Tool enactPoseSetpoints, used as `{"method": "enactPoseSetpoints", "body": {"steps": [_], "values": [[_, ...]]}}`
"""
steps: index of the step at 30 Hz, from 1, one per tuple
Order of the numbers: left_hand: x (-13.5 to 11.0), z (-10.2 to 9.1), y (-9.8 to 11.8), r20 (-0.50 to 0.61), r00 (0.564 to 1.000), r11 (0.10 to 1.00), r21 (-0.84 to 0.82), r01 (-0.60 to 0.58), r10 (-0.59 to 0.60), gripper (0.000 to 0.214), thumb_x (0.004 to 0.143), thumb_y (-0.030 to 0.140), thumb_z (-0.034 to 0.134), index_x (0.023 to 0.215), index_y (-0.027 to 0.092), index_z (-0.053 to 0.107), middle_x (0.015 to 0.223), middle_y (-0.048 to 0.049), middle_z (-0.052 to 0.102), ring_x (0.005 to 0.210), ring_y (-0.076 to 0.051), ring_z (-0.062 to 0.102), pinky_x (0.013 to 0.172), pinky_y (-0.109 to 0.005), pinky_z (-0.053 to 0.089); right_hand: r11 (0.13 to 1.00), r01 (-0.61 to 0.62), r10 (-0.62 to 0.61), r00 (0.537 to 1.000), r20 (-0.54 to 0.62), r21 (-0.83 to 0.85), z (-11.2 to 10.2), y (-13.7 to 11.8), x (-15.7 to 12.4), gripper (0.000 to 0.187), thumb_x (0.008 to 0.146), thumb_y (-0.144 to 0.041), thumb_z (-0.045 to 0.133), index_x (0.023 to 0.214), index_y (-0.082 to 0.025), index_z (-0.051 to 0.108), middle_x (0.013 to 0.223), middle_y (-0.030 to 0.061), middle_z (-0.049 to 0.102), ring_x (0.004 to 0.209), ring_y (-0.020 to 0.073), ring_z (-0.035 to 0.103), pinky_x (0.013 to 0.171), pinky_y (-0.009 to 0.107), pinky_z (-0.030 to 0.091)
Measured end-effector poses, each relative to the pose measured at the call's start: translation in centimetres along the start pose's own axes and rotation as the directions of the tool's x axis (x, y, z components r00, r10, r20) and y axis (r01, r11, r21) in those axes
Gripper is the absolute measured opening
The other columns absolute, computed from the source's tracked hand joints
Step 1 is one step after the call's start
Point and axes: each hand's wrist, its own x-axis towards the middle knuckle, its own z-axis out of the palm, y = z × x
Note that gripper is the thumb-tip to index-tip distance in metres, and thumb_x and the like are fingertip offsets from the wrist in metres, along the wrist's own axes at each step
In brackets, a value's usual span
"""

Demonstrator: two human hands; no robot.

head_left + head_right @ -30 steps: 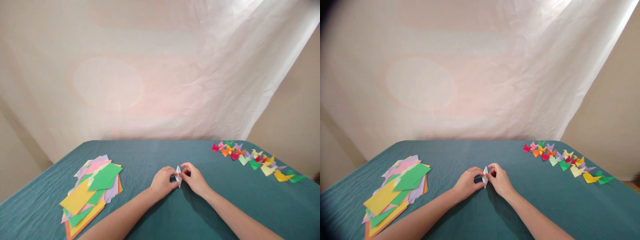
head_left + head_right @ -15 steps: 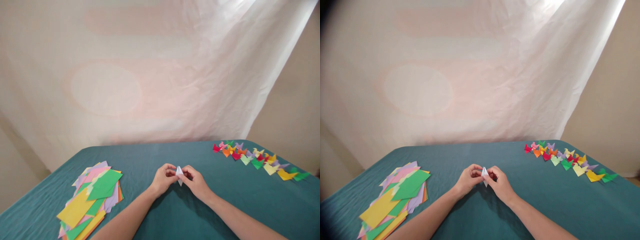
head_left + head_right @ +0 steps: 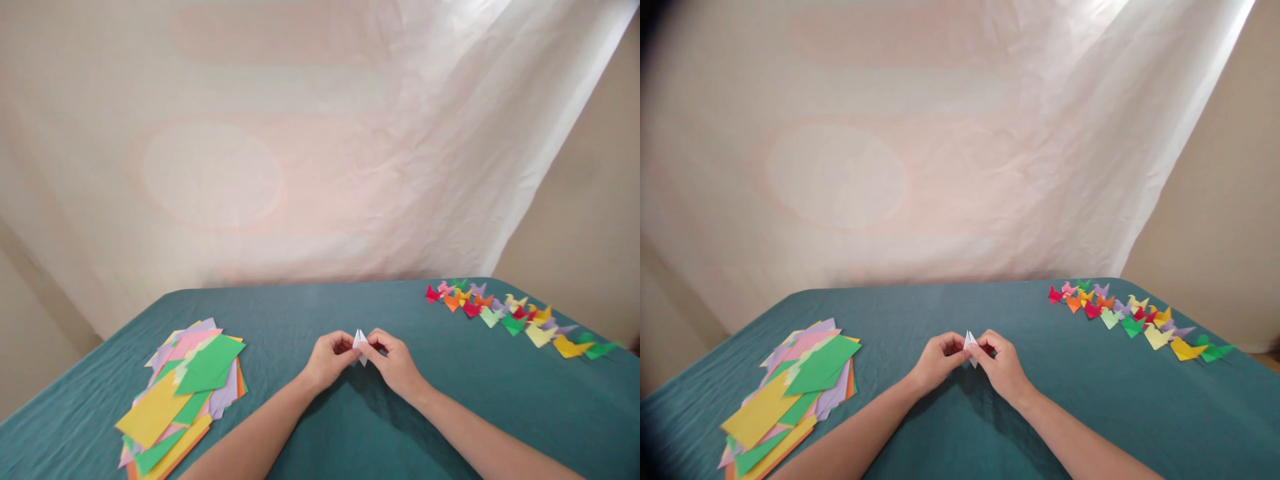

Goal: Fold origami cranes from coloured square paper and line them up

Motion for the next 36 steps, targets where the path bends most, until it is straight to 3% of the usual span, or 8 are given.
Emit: {"method": "enactPoseSetpoints", "body": {"steps": [9, 21, 36], "values": [[-0.3, -0.1, 0.5, 0.014, 0.999, 0.988, 0.152, -0.040, 0.039, 0.030, 0.076, 0.040, 0.061, 0.069, 0.011, 0.062, 0.060, 0.0007, 0.057, 0.055, -0.009, 0.045, 0.054, -0.020, 0.033, 1.000, -0.005, 0.005, 1.000, 0.017, 0.015, 0.1, -0.3, -0.1, 0.023, 0.085, -0.033, 0.050, 0.068, -0.018, 0.055, 0.067, -0.0014, 0.050, 0.062, 0.0126, 0.048, 0.060, 0.024, 0.038], [-0.4, -0.3, 1.0, 0.075, 0.994, 0.965, 0.242, -0.098, 0.082, 0.030, 0.084, 0.038, 0.051, 0.078, 0.011, 0.063, 0.071, -0.0025, 0.061, 0.064, -0.012, 0.051, 0.061, -0.021, 0.039, 0.995, -0.032, 0.029, 0.999, 0.043, 0.090, -0.1, 0.2, 0.1, 0.022, 0.085, -0.035, 0.050, 0.075, -0.017, 0.059, 0.072, 0.0000, 0.053, 0.067, 0.0138, 0.051, 0.062, 0.024, 0.040], [-0.7, 0.1, 1.6, 0.090, 0.993, 0.935, 0.338, -0.108, 0.083, 0.034, 0.083, 0.041, 0.051, 0.071, 0.012, 0.063, 0.064, -0.0005, 0.057, 0.059, -0.011, 0.046, 0.057, -0.020, 0.035, 0.990, -0.056, 0.051, 0.998, 0.039, 0.129, -0.2, -0.3, 0.0, 0.025, 0.083, -0.035, 0.052, 0.065, -0.018, 0.056, 0.070, -0.0001, 0.053, 0.066, 0.0137, 0.050, 0.062, 0.025, 0.039]]}}
